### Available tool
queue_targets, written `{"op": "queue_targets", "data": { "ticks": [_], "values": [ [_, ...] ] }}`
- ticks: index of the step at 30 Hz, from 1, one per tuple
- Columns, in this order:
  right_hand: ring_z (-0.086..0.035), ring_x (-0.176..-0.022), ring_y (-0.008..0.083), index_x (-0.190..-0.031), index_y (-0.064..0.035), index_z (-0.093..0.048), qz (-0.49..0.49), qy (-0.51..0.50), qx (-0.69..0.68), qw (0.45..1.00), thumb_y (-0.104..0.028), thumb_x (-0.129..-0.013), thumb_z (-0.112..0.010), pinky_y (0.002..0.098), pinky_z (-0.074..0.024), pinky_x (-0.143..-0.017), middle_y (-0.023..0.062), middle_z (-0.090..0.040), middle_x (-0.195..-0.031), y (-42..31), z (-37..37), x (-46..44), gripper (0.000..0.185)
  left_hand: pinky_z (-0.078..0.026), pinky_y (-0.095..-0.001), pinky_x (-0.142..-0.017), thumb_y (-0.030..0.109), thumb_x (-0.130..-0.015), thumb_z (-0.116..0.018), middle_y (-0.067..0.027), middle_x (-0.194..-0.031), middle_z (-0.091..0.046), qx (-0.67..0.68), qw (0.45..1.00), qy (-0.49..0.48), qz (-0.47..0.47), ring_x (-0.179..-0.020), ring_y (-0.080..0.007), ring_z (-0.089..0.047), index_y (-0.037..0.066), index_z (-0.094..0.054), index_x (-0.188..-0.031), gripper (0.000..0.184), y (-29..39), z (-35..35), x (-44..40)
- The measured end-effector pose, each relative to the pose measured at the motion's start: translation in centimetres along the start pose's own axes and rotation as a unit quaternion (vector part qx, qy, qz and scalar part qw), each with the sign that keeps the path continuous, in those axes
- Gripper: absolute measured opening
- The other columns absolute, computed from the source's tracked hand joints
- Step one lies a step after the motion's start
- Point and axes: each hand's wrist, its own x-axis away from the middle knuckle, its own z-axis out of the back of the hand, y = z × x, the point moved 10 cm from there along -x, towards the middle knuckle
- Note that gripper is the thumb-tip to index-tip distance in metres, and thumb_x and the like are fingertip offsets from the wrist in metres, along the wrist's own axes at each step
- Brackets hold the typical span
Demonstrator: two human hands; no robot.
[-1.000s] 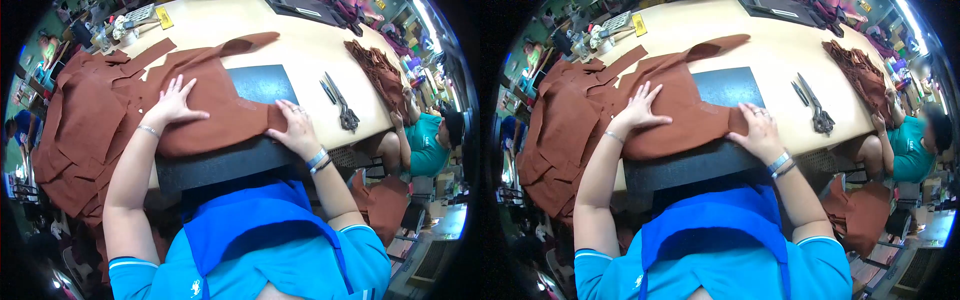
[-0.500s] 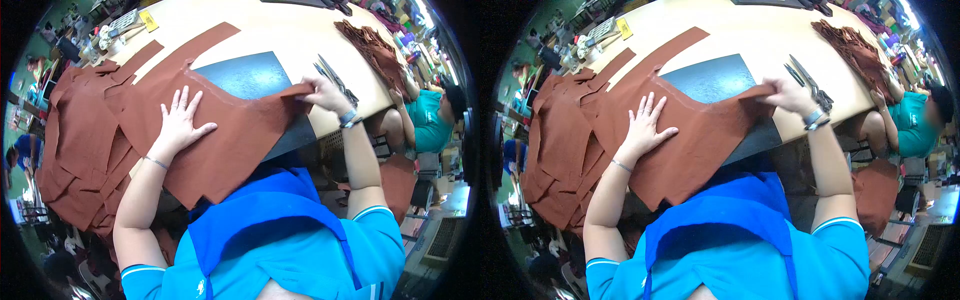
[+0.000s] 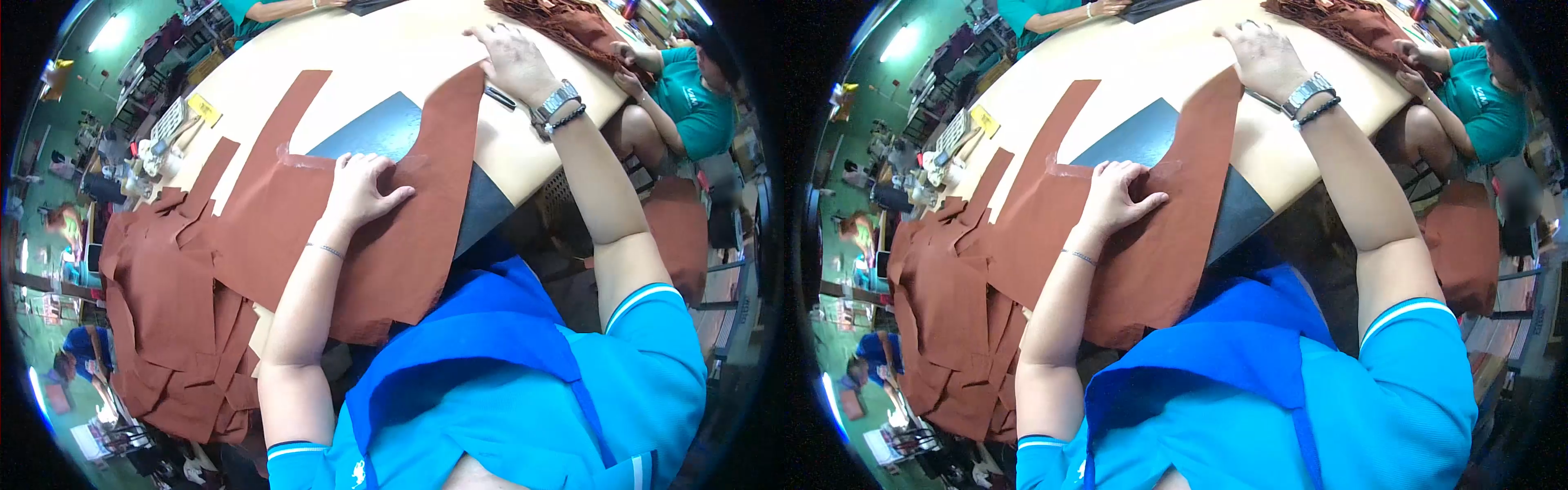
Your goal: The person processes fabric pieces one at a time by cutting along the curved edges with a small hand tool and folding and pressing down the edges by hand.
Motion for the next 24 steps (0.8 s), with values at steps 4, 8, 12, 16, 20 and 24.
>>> {"op": "queue_targets", "data": {
  "ticks": [4, 8, 12, 16, 20, 24],
  "values": [
    [-0.065, -0.105, 0.0340, -0.129, -0.0108, -0.059, 0.063, -0.136, -0.131, 0.980, -0.012, -0.083, -0.067, 0.0429, -0.0512, -0.096, 0.0179, -0.068, -0.114, -6.6, -4.0, 0.9, 0.046, -0.029, -0.0572, -0.109, 0.053, -0.079, -0.075, -0.0088, -0.102, -0.065, 0.011, 1.000, 0.017, 0.009, -0.108, -0.0277, -0.060, 0.010, -0.069, -0.107, 0.052, 0.2, 0.2, -0.2],
    [-0.062, -0.108, 0.0308, -0.123, -0.0093, -0.065, 0.162, -0.230, -0.223, 0.933, -0.008, -0.085, -0.065, 0.0391, -0.0506, -0.095, 0.0146, -0.065, -0.116, -10.8, -11.2, 4.0, 0.038, -0.022, -0.0661, -0.112, 0.049, -0.082, -0.072, -0.0066, -0.107, -0.065, 0.010, 1.000, 0.005, 0.015, -0.110, -0.0271, -0.060, 0.012, -0.070, -0.109, 0.047, 0.3, 0.1, -0.6],
    [-0.063, -0.099, 0.0303, -0.105, -0.0076, -0.068, 0.182, -0.207, -0.195, 0.941, -0.008, -0.085, -0.066, 0.0407, -0.0511, -0.087, 0.0117, -0.064, -0.099, -11.0, -12.0, 3.8, 0.020, -0.019, -0.0699, -0.113, 0.035, -0.092, -0.065, -0.0032, -0.106, -0.065, 0.021, 0.999, 0.004, 0.034, -0.111, -0.0254, -0.060, 0.015, -0.072, -0.109, 0.027, -0.5, -0.2, -0.5],
    [-0.063, -0.095, 0.0288, -0.097, -0.0081, -0.067, 0.215, -0.114, -0.211, 0.947, -0.009, -0.086, -0.066, 0.0404, -0.0510, -0.083, 0.0089, -0.064, -0.093, -11.2, -10.3, 4.5, 0.011, -0.021, -0.0697, -0.114, 0.020, -0.097, -0.059, -0.0001, -0.104, -0.065, 0.009, 1.000, 0.007, 0.020, -0.111, -0.0225, -0.061, 0.019, -0.074, -0.108, 0.018, -1.6, 0.3, -0.2],
    [-0.063, -0.094, 0.0305, -0.097, -0.0081, -0.067, 0.184, -0.126, -0.199, 0.954, -0.009, -0.085, -0.065, 0.0410, -0.0516, -0.084, 0.0096, -0.064, -0.090, -11.3, -9.9, 5.2, 0.011, -0.023, -0.0675, -0.114, 0.017, -0.097, -0.060, 0.0012, -0.101, -0.065, -0.023, 0.999, 0.027, -0.006, -0.107, -0.0196, -0.062, 0.023, -0.074, -0.106, 0.018, -1.6, 0.4, 0.2],
    [-0.064, -0.094, 0.0322, -0.096, -0.0075, -0.067, 0.217, -0.098, -0.211, 0.948, -0.008, -0.084, -0.064, 0.0416, -0.0523, -0.084, 0.0115, -0.065, -0.092, -11.1, -10.2, 5.2, 0.013, -0.024, -0.0657, -0.113, 0.017, -0.095, -0.063, 0.0034, -0.098, -0.066, -0.023, 0.998, 0.055, -0.021, -0.102, -0.0180, -0.064, 0.023, -0.074, -0.105, 0.017, -1.4, 0.8, 0.3]
  ]
}}
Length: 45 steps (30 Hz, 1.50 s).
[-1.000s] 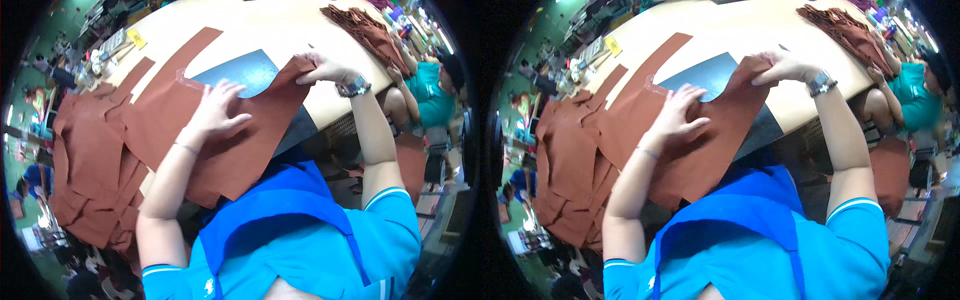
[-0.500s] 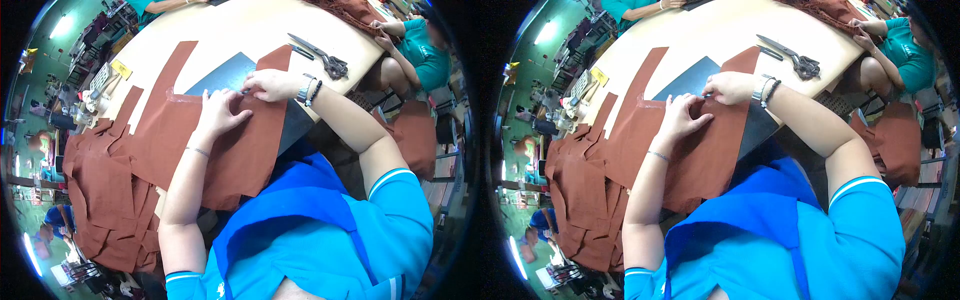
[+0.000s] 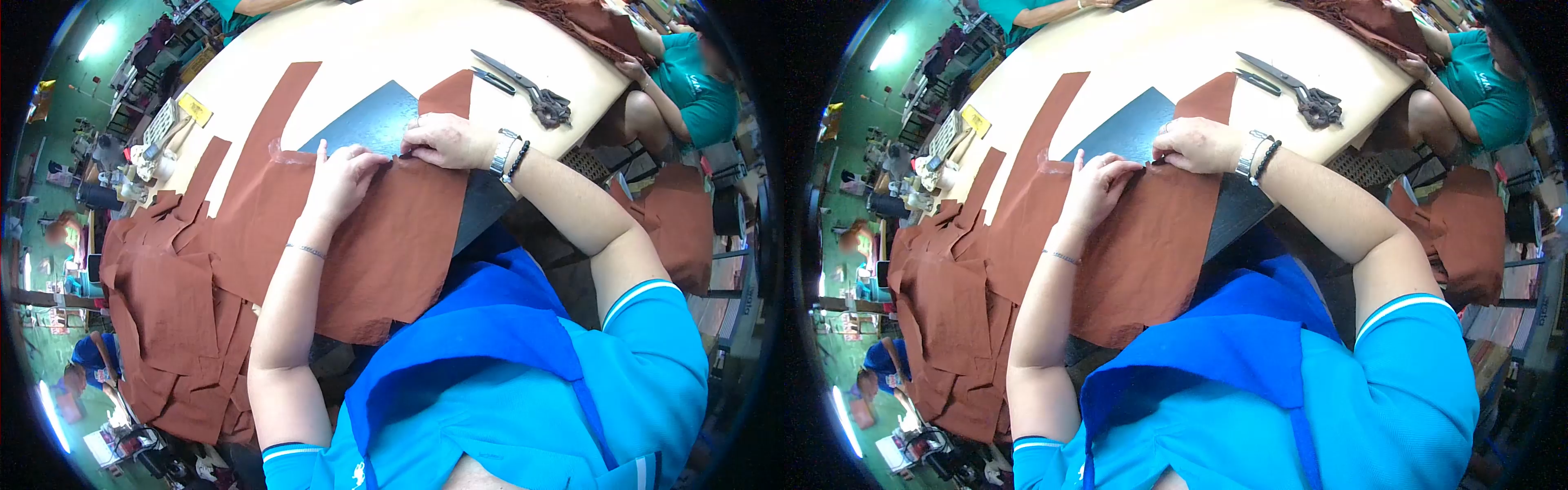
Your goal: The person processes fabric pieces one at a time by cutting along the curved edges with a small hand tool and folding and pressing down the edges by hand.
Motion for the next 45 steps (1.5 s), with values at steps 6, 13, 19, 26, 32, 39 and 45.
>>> {"op": "queue_targets", "data": {
  "ticks": [6, 13, 19, 26, 32, 39, 45],
  "values": [
    [-0.063, -0.094, 0.0277, -0.103, -0.0098, -0.069, 0.066, -0.001, 0.098, 0.993, -0.008, -0.085, -0.062, 0.0369, -0.0531, -0.083, 0.0082, -0.063, -0.099, -1.1, -0.7, 1.2, 0.019, -0.027, -0.0633, -0.113, 0.018, -0.091, -0.065, 0.0055, -0.098, -0.066, -0.036, 0.998, 0.040, -0.041, -0.100, -0.0164, -0.064, 0.027, -0.075, -0.105, 0.019, -0.4, 0.1, 0.9],
    [-0.061, -0.096, 0.0237, -0.114, -0.0100, -0.067, 0.029, 0.008, 0.221, 0.975, -0.011, -0.089, -0.053, 0.0342, -0.0529, -0.083, 0.0076, -0.061, -0.103, -2.9, -1.6, 2.3, 0.029, -0.030, -0.0611, -0.113, 0.017, -0.090, -0.064, 0.0070, -0.101, -0.066, -0.103, 0.990, 0.054, -0.084, -0.100, -0.0163, -0.064, 0.029, -0.074, -0.106, 0.022, 0.5, 0.3, 1.3],
    [-0.061, -0.104, 0.0243, -0.117, -0.0051, -0.064, 0.032, 0.027, 0.267, 0.963, -0.015, -0.091, -0.050, 0.0361, -0.0496, -0.082, 0.0105, -0.063, -0.107, -5.0, -2.0, 1.8, 0.031, -0.031, -0.0610, -0.112, 0.017, -0.090, -0.065, 0.0066, -0.102, -0.066, -0.094, 0.989, 0.071, -0.088, -0.099, -0.0168, -0.064, 0.028, -0.074, -0.105, 0.021, 0.3, 0.5, 1.4],
    [-0.060, -0.104, 0.0262, -0.116, -0.0043, -0.064, -0.021, 0.033, 0.208, 0.977, -0.012, -0.090, -0.051, 0.0372, -0.0512, -0.085, 0.0119, -0.061, -0.107, -5.4, -2.7, 1.4, 0.030, -0.031, -0.0605, -0.112, 0.016, -0.086, -0.069, 0.0084, -0.097, -0.067, -0.114, 0.982, 0.115, -0.101, -0.094, -0.0141, -0.065, 0.026, -0.073, -0.097, 0.015, -2.1, 2.5, 2.6],
    [-0.061, -0.104, 0.0274, -0.118, -0.0053, -0.063, -0.044, 0.007, 0.185, 0.982, -0.011, -0.090, -0.051, 0.0366, -0.0536, -0.083, 0.0120, -0.060, -0.107, -4.8, -3.0, 0.8, 0.031, -0.029, -0.0609, -0.114, 0.013, -0.085, -0.071, 0.0094, -0.095, -0.066, -0.128, 0.978, 0.136, -0.091, -0.093, -0.0126, -0.065, 0.026, -0.073, -0.096, 0.017, -3.1, 3.4, 2.7],
    [-0.060, -0.105, 0.0292, -0.130, -0.0130, -0.061, -0.081, -0.026, 0.195, 0.977, -0.013, -0.093, -0.048, 0.0384, -0.0545, -0.080, 0.0140, -0.060, -0.111, -4.9, -3.6, -0.8, 0.039, -0.028, -0.0582, -0.114, 0.014, -0.085, -0.070, 0.0100, -0.096, -0.067, -0.116, 0.980, 0.138, -0.082, -0.094, -0.0116, -0.065, 0.027, -0.074, -0.095, 0.017, -3.4, 3.1, 2.7],
    [-0.060, -0.107, 0.0315, -0.136, -0.0204, -0.059, -0.112, -0.085, 0.187, 0.972, -0.016, -0.096, -0.045, 0.0435, -0.0532, -0.079, 0.0169, -0.059, -0.115, -4.2, -5.0, -2.2, 0.042, -0.029, -0.0556, -0.113, 0.015, -0.084, -0.069, 0.0101, -0.099, -0.067, -0.119, 0.981, 0.137, -0.065, -0.098, -0.0116, -0.065, 0.028, -0.075, -0.095, 0.018, -3.8, 2.9, 2.5]
  ]
}}
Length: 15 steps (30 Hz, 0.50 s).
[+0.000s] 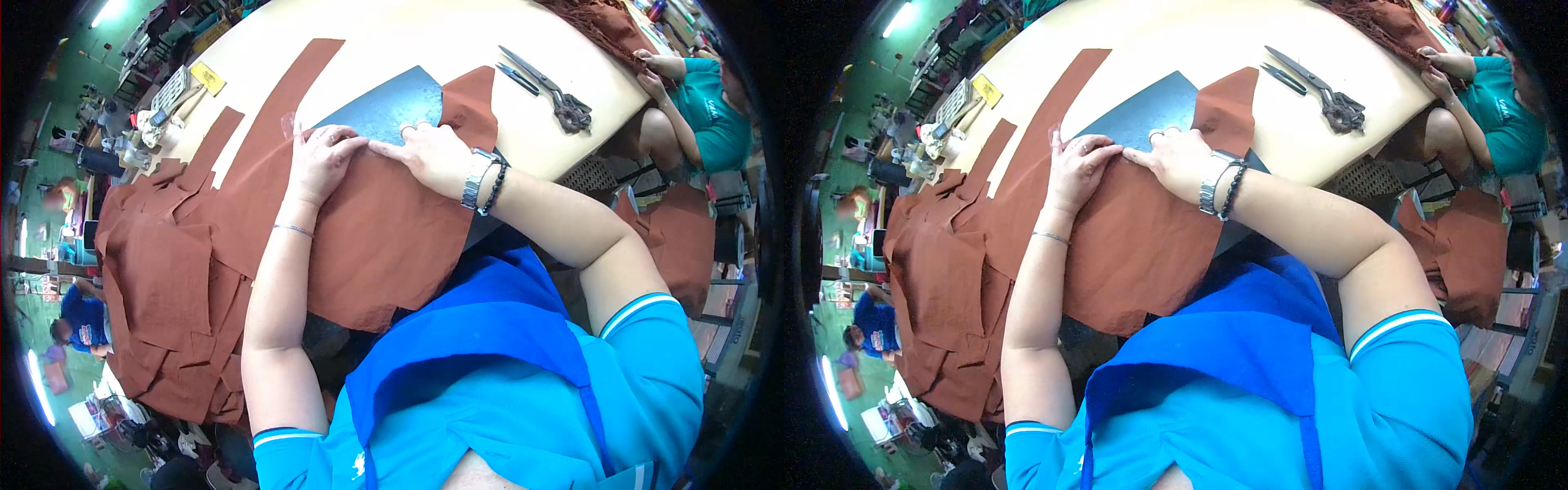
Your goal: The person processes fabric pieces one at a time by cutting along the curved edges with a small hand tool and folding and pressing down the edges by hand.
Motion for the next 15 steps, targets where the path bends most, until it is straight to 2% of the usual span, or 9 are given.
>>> {"op": "queue_targets", "data": {
  "ticks": [2, 5, 6, 8, 10, 11, 12, 15],
  "values": [
    [-0.060, -0.107, 0.0318, -0.133, -0.0185, -0.059, 0.011, -0.013, -0.006, 1.000, -0.016, -0.097, -0.043, 0.0453, -0.0525, -0.079, 0.0175, -0.059, -0.115, 0.3, 0.8, 0.8, 0.039, -0.027, -0.0579, -0.114, 0.016, -0.085, -0.070, 0.0090, -0.102, -0.067, -0.003, 1.000, -0.004, 0.005, -0.100, -0.0127, -0.064, 0.027, -0.075, -0.096, 0.017, 0.0, 0.3, -0.1],
    [-0.060, -0.100, 0.0280, -0.123, -0.0148, -0.061, 0.060, 0.026, 0.084, 0.994, -0.013, -0.095, -0.050, 0.0439, -0.0521, -0.078, 0.0120, -0.058, -0.111, 1.5, 2.6, 3.5, 0.030, -0.023, -0.0623, -0.116, 0.020, -0.088, -0.069, 0.0066, -0.110, -0.065, 0.009, 0.999, 0.030, 0.037, -0.105, -0.0144, -0.063, 0.025, -0.074, -0.099, 0.013, -0.7, 0.9, 0.0],
    [-0.061, -0.098, 0.0273, -0.118, -0.0132, -0.061, 0.032, 0.047, 0.049, 0.997, -0.013, -0.093, -0.055, 0.0429, -0.0522, -0.077, 0.0117, -0.059, -0.109, 2.3, 3.6, 4.3, 0.026, -0.025, -0.0645, -0.114, 0.022, -0.091, -0.068, 0.0010, -0.118, -0.063, 0.024, 0.997, 0.037, 0.063, -0.114, -0.0203, -0.060, 0.022, -0.070, -0.106, 0.015, -1.5, 1.4, 0.3],
    [-0.063, -0.094, 0.0261, -0.108, -0.0099, -0.061, -0.023, 0.080, -0.027, 0.996, -0.014, -0.090, -0.064, 0.0410, -0.0523, -0.077, 0.0109, -0.061, -0.104, 2.8, 5.5, 6.3, 0.019, -0.026, -0.0650, -0.113, 0.024, -0.092, -0.066, -0.0021, -0.123, -0.061, 0.058, 0.988, 0.021, 0.138, -0.119, -0.0246, -0.056, 0.020, -0.067, -0.110, 0.018, -3.9, 2.4, 1.8],
    [-0.065, -0.093, 0.0287, -0.105, -0.0091, -0.060, -0.072, 0.071, -0.121, 0.987, -0.015, -0.086, -0.069, 0.0414, -0.0531, -0.078, 0.0108, -0.064, -0.104, 4.0, 4.5, 7.3, 0.021, -0.029, -0.0657, -0.111, 0.027, -0.092, -0.066, -0.0071, -0.129, -0.057, 0.076, 0.981, -0.016, 0.180, -0.125, -0.0311, -0.052, 0.016, -0.062, -0.115, 0.026, -5.6, 3.1, 4.1],
    [-0.066, -0.093, 0.0301, -0.103, -0.0087, -0.059, -0.100, 0.065, -0.166, 0.979, -0.016, -0.085, -0.072, 0.0416, -0.0535, -0.078, 0.0107, -0.065, -0.104, 4.8, 3.9, 7.7, 0.024, -0.027, -0.0665, -0.112, 0.031, -0.093, -0.065, -0.0092, -0.135, -0.053, 0.076, 0.978, -0.059, 0.186, -0.130, -0.0310, -0.048, 0.016, -0.062, -0.119, 0.030, -6.0, 2.8, 5.5],
    [-0.068, -0.088, 0.0312, -0.102, -0.0077, -0.059, -0.106, 0.085, -0.238, 0.962, -0.013, -0.084, -0.073, 0.0412, -0.0545, -0.077, 0.0116, -0.068, -0.095, 4.9, 3.7, 7.6, 0.023, -0.026, -0.0661, -0.113, 0.034, -0.094, -0.064, -0.0108, -0.139, -0.051, 0.072, 0.971, -0.075, 0.216, -0.134, -0.0317, -0.045, 0.015, -0.060, -0.123, 0.034, -6.2, 2.6, 7.2],
    [-0.069, -0.088, 0.0329, -0.098, -0.0077, -0.061, -0.070, 0.006, -0.235, 0.969, -0.010, -0.083, -0.070, 0.0417, -0.0550, -0.077, 0.0124, -0.069, -0.090, 6.1, 2.8, 5.2, 0.018, -0.024, -0.0643, -0.114, 0.045, -0.096, -0.059, -0.0141, -0.151, -0.042, 0.018, 0.952, -0.121, 0.279, -0.142, -0.0341, -0.036, 0.015, -0.054, -0.136, 0.051, -3.4, 3.2, 10.0]
  ]
}}
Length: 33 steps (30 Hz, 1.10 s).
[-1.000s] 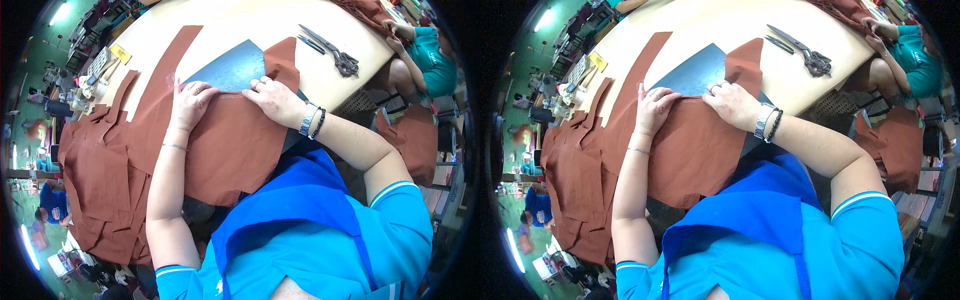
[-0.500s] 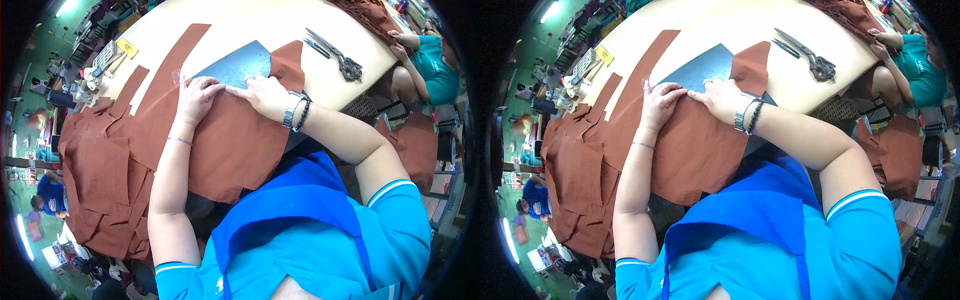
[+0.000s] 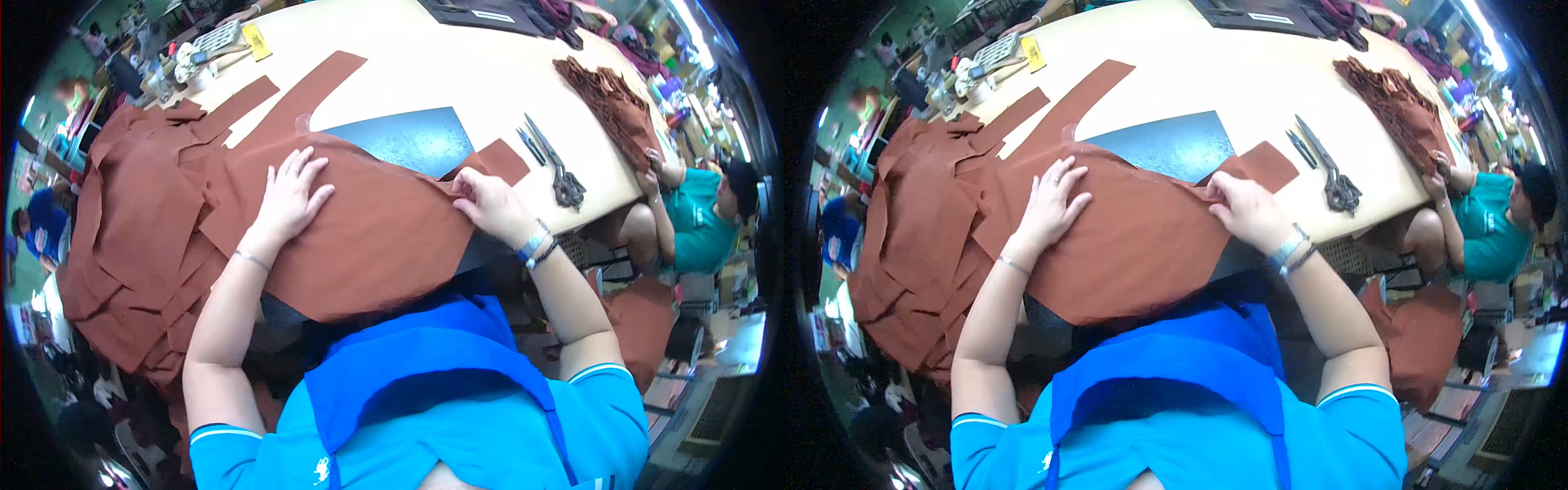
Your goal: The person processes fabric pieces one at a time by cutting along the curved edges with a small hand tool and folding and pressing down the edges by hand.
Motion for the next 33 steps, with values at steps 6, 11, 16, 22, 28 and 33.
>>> {"op": "queue_targets", "data": {
  "ticks": [6, 11, 16, 22, 28, 33],
  "values": [
    [-0.065, -0.099, 0.0329, -0.116, -0.0108, -0.064, 0.070, 0.280, 0.270, 0.918, -0.009, -0.088, -0.065, 0.0439, -0.0522, -0.087, 0.0134, -0.069, -0.104, 0.0, 8.8, -5.6, 0.028, -0.030, -0.0572, -0.114, 0.068, -0.076, -0.069, -0.0190, -0.149, -0.042, -0.026, 0.982, -0.138, -0.130, -0.138, -0.0391, -0.039, 0.013, -0.049, -0.144, 0.090, 10.0, 1.6, 3.5],
    [-0.064, -0.099, 0.0329, -0.113, -0.0091, -0.064, 0.148, 0.168, 0.135, 0.965, -0.012, -0.086, -0.069, 0.0420, -0.0518, -0.089, 0.0126, -0.067, -0.107, -2.9, 3.6, -5.3, 0.028, -0.015, -0.0674, -0.116, 0.072, -0.083, -0.059, -0.0217, -0.162, -0.021, 0.028, 0.979, -0.134, -0.152, -0.151, -0.0423, -0.017, 0.017, -0.035, -0.154, 0.094, 12.1, -3.0, 5.1],
    [-0.063, -0.104, 0.0329, -0.113, -0.0075, -0.065, 0.230, 0.106, 0.068, 0.965, -0.009, -0.087, -0.068, 0.0411, -0.0514, -0.092, 0.0129, -0.067, -0.111, -4.1, -0.5, -4.2, 0.026, -0.022, -0.0678, -0.113, 0.057, -0.088, -0.063, -0.0214, -0.157, -0.032, 0.053, 0.991, -0.033, -0.116, -0.146, -0.0403, -0.029, 0.014, -0.048, -0.146, 0.073, 13.9, -1.8, 5.0],
    [-0.062, -0.112, 0.0334, -0.117, -0.0051, -0.065, 0.239, 0.091, 0.050, 0.965, -0.008, -0.090, -0.064, 0.0410, -0.0515, -0.097, 0.0158, -0.067, -0.117, -3.8, -2.7, -4.1, 0.027, -0.049, -0.0434, -0.089, 0.023, -0.091, -0.068, -0.0119, -0.113, -0.064, 0.127, 0.987, 0.094, -0.017, -0.106, -0.0305, -0.060, 0.010, -0.066, -0.123, 0.035, 9.9, -0.7, 0.6],
    [-0.062, -0.110, 0.0332, -0.118, -0.0030, -0.066, 0.266, 0.083, 0.068, 0.958, -0.008, -0.091, -0.062, 0.0400, -0.0519, -0.097, 0.0164, -0.067, -0.116, -3.9, -3.0, -3.7, 0.028, -0.056, -0.0384, -0.066, 0.014, -0.092, -0.067, -0.0093, -0.091, -0.065, 0.133, 0.981, 0.127, -0.058, -0.073, -0.0284, -0.066, 0.011, -0.074, -0.106, 0.017, 9.9, 0.0, 2.0],
    [-0.059, -0.115, 0.0381, -0.125, -0.0090, -0.065, 0.276, 0.051, 0.103, 0.954, -0.024, -0.094, -0.063, 0.0422, -0.0502, -0.099, 0.0209, -0.062, -0.124, -3.4, -4.2, -3.9, 0.034, -0.057, -0.0394, -0.066, 0.015, -0.094, -0.064, -0.0099, -0.092, -0.065, 0.094, 0.988, 0.110, -0.056, -0.074, -0.0292, -0.067, 0.012, -0.074, -0.107, 0.017, 10.1, -0.1, 2.6]
  ]
}}
